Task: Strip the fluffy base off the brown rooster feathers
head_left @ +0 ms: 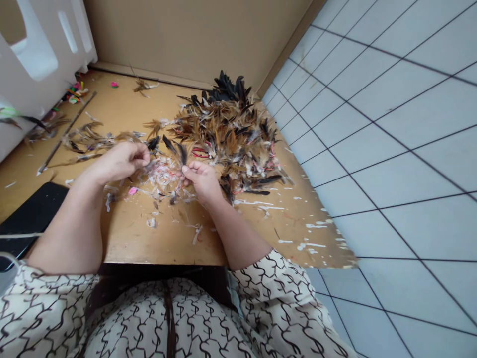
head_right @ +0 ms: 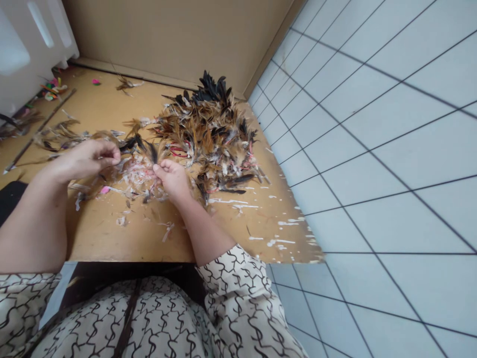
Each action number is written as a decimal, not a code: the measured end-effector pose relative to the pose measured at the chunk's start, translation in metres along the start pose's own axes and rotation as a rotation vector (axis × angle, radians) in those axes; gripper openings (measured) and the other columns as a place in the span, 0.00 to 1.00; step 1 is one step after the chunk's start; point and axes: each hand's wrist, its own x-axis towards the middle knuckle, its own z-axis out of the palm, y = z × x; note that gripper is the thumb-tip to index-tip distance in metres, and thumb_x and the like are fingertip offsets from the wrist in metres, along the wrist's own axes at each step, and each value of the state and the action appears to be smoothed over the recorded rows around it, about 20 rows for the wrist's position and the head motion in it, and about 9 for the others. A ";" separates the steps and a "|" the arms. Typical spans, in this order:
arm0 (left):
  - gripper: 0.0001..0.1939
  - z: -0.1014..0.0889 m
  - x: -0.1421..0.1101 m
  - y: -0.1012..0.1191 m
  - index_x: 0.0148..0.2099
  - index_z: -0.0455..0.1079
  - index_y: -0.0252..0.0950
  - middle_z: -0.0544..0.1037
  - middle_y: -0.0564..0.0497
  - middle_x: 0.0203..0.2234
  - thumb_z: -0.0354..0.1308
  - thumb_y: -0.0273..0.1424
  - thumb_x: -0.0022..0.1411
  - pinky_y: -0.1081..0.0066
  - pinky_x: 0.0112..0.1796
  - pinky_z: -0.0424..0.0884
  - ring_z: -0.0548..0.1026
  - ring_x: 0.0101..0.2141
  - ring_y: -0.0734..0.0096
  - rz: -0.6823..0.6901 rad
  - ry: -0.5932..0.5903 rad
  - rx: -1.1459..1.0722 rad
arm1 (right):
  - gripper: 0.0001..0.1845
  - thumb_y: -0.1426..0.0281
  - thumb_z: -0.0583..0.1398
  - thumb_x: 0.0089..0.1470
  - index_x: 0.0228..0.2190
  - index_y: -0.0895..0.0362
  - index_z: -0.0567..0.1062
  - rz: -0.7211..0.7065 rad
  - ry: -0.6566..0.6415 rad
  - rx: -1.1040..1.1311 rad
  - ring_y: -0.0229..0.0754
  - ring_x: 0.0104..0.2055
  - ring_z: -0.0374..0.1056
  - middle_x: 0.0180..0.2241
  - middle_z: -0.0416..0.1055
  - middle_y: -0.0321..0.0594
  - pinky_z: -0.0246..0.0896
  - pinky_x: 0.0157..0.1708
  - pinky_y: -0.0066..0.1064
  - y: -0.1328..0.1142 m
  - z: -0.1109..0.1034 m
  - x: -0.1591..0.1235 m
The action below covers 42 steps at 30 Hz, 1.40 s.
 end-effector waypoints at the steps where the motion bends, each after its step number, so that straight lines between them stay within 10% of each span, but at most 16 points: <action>1: 0.02 0.003 0.000 0.003 0.24 0.65 0.35 0.67 0.56 0.17 0.52 0.28 0.47 0.75 0.27 0.58 0.62 0.21 0.75 0.009 -0.008 -0.033 | 0.16 0.62 0.64 0.38 0.17 0.56 0.63 0.000 -0.005 -0.006 0.28 0.16 0.57 0.18 0.69 0.31 0.54 0.18 0.23 0.000 0.000 0.000; 32: 0.05 0.033 0.006 0.018 0.22 0.66 0.35 0.70 0.55 0.17 0.56 0.30 0.46 0.74 0.25 0.63 0.66 0.21 0.75 0.074 -0.152 -0.367 | 0.07 0.72 0.58 0.42 0.17 0.57 0.65 -0.124 -0.085 -0.310 0.30 0.18 0.56 0.15 0.63 0.29 0.53 0.22 0.24 0.003 0.007 -0.006; 42: 0.07 0.037 0.007 0.020 0.27 0.66 0.33 0.69 0.56 0.17 0.60 0.28 0.42 0.76 0.23 0.61 0.65 0.20 0.78 -0.052 0.022 -0.624 | 0.11 0.74 0.58 0.45 0.16 0.57 0.63 0.031 -0.025 -0.110 0.28 0.15 0.57 0.15 0.66 0.29 0.54 0.19 0.22 -0.007 0.007 -0.007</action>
